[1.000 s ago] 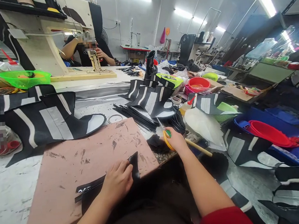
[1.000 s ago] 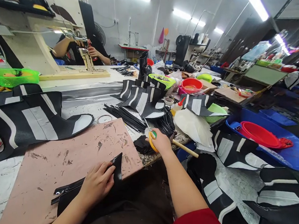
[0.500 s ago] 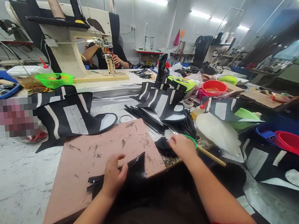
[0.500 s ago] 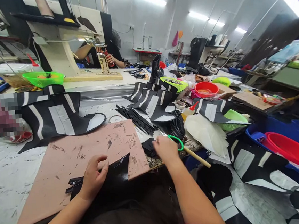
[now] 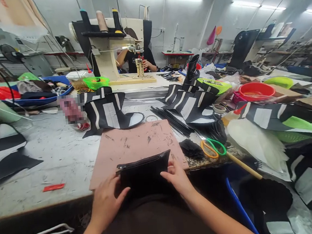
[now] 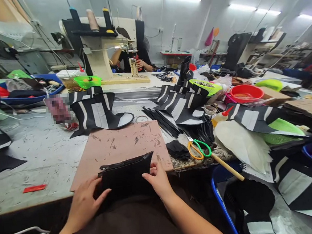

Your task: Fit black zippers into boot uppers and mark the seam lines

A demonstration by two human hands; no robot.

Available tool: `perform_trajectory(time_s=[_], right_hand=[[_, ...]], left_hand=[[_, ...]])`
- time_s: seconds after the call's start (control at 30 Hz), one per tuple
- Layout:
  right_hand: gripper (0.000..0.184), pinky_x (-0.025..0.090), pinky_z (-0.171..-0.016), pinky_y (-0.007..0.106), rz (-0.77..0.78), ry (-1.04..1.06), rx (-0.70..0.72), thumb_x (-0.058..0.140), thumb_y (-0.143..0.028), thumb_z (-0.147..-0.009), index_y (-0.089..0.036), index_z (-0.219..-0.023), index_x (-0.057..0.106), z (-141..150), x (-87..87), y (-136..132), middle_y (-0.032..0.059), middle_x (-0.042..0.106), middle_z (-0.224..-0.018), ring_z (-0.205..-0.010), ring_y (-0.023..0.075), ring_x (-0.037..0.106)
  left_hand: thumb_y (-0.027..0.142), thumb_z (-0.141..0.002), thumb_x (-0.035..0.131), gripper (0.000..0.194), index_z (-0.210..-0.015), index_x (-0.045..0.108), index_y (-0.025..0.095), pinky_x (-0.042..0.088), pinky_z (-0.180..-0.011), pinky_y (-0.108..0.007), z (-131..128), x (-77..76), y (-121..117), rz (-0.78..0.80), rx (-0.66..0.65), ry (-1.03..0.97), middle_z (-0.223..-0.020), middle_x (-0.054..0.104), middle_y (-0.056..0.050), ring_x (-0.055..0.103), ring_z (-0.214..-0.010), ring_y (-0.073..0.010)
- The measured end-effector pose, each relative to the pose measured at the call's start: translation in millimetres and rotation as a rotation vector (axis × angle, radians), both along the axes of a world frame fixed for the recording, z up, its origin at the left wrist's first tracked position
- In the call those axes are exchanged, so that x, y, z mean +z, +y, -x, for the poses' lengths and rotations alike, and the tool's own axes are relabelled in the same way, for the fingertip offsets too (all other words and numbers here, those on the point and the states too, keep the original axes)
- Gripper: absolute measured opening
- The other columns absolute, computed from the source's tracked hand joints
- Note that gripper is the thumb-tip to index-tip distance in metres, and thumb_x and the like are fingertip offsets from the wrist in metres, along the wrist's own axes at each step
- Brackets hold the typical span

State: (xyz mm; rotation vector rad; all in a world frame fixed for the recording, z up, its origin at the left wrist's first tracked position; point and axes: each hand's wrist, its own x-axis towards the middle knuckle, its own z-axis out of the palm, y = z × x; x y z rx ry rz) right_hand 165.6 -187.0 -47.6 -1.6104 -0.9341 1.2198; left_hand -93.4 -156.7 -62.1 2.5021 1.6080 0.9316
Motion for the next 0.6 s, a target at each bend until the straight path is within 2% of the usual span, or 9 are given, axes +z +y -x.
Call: perform_trajectory(time_s=[0.07, 0.13, 0.2, 0.23, 0.3, 0.33, 0.4, 0.5, 0.6], right_hand=[[0.037, 0.035, -0.05, 0.021, 0.06, 0.258, 0.018, 0.067, -0.034, -0.058, -0.017, -0.087, 0.054, 8.1, 3.2, -10.1, 0.0006, 0.059, -0.068, -0.059, 0.0123, 0.051], [0.038, 0.03, -0.046, 0.019, 0.043, 0.361, 0.093, 0.071, -0.036, -0.056, -0.015, -0.086, 0.059, 12.0, 18.2, -23.8, 0.0014, 0.06, -0.071, -0.057, 0.01, 0.048], [0.037, 0.028, -0.043, 0.019, -0.047, 0.35, 0.16, 0.072, -0.037, -0.056, -0.016, -0.085, 0.061, 9.1, 44.7, -38.0, 0.0006, 0.059, -0.069, -0.052, 0.0082, 0.043], [0.036, 0.028, -0.041, 0.019, -0.098, 0.318, 0.178, 0.073, -0.038, -0.057, -0.017, -0.085, 0.062, 5.4, 60.8, -43.6, -0.0004, 0.058, -0.067, -0.049, 0.0073, 0.041], [0.034, 0.027, -0.036, 0.019, -0.206, 0.223, 0.188, 0.072, -0.04, -0.059, -0.019, -0.084, 0.061, -4.5, 94.3, -48.3, -0.0022, 0.055, -0.062, -0.042, 0.0054, 0.035], [0.033, 0.028, -0.033, 0.019, -0.272, 0.173, 0.185, 0.071, -0.04, -0.061, -0.02, -0.084, 0.06, -9.4, 110.2, -45.9, -0.0028, 0.053, -0.061, -0.04, 0.0049, 0.034], [0.029, 0.031, -0.031, 0.018, -0.428, 0.067, 0.168, 0.067, -0.041, -0.066, -0.021, -0.085, 0.058, -17.0, 138.8, -29.3, -0.0033, 0.052, -0.062, -0.04, 0.0054, 0.037], [0.029, 0.041, -0.036, 0.017, -0.69, -0.109, 0.121, 0.062, -0.04, -0.074, -0.021, -0.094, 0.053, -20.5, 174.5, 20.4, -0.0021, 0.055, -0.072, -0.051, 0.0084, 0.05], [0.032, 0.048, -0.047, 0.02, -0.935, -0.251, 0.051, 0.056, -0.04, -0.079, -0.019, -0.103, 0.049, -17.3, 204.7, 72.0, -0.0001, 0.055, -0.083, -0.068, 0.0113, 0.056]], left_hand=[[0.047, -0.076, 0.053, 0.032, -0.082, 0.058, 0.016, 0.048, -0.078, -0.045, 1.9, -8.6, -13.8, 0.091, 0.026, -0.155, -0.091, 0.065, -0.013, 0.06, -0.089, -0.0296], [0.046, -0.076, 0.051, 0.029, -0.078, 0.057, 0.017, 0.053, -0.068, -0.039, -0.4, 1.0, -25.5, 0.235, 0.018, -0.32, -0.08, 0.067, -0.01, 0.064, -0.077, -0.0257], [0.043, -0.077, 0.051, 0.028, -0.085, 0.058, 0.017, 0.055, -0.062, -0.034, -4.3, 29.9, -37.0, 0.442, -0.055, -0.501, -0.078, 0.068, -0.007, 0.065, -0.07, -0.0218], [0.042, -0.078, 0.051, 0.029, -0.092, 0.059, 0.018, 0.055, -0.067, -0.034, -6.8, 49.4, -42.0, 0.595, -0.121, -0.629, -0.085, 0.069, -0.007, 0.065, -0.077, -0.022], [0.04, -0.07, 0.063, 0.038, -0.1, 0.059, 0.018, 0.054, -0.073, -0.037, -13.2, 90.9, -46.9, 0.723, -0.183, -0.789, -0.092, 0.068, -0.008, 0.065, -0.084, -0.0244], [0.04, -0.067, 0.066, 0.037, -0.097, 0.061, 0.017, 0.055, -0.073, -0.037, -17.3, 110.3, -45.0, 0.716, -0.181, -0.843, -0.09, 0.069, -0.008, 0.064, -0.084, -0.0252], [0.039, -0.063, 0.07, 0.033, -0.087, 0.062, 0.017, 0.055, -0.069, -0.036, -27.3, 142.7, -29.3, 0.572, -0.195, -0.959, -0.082, 0.069, -0.005, 0.065, -0.077, -0.0231], [0.034, -0.062, 0.072, 0.03, -0.08, 0.061, 0.014, 0.054, -0.067, -0.032, -45.6, 179.0, 18.7, 0.213, -0.181, -0.992, -0.075, 0.067, -0.002, 0.064, -0.071, -0.0186], [0.028, -0.069, 0.066, 0.024, -0.083, 0.058, 0.01, 0.051, -0.069, -0.027, -60.5, 213.3, 67.4, -0.097, -0.208, -0.94, -0.076, 0.065, 0.0, 0.063, -0.075, -0.0148]])
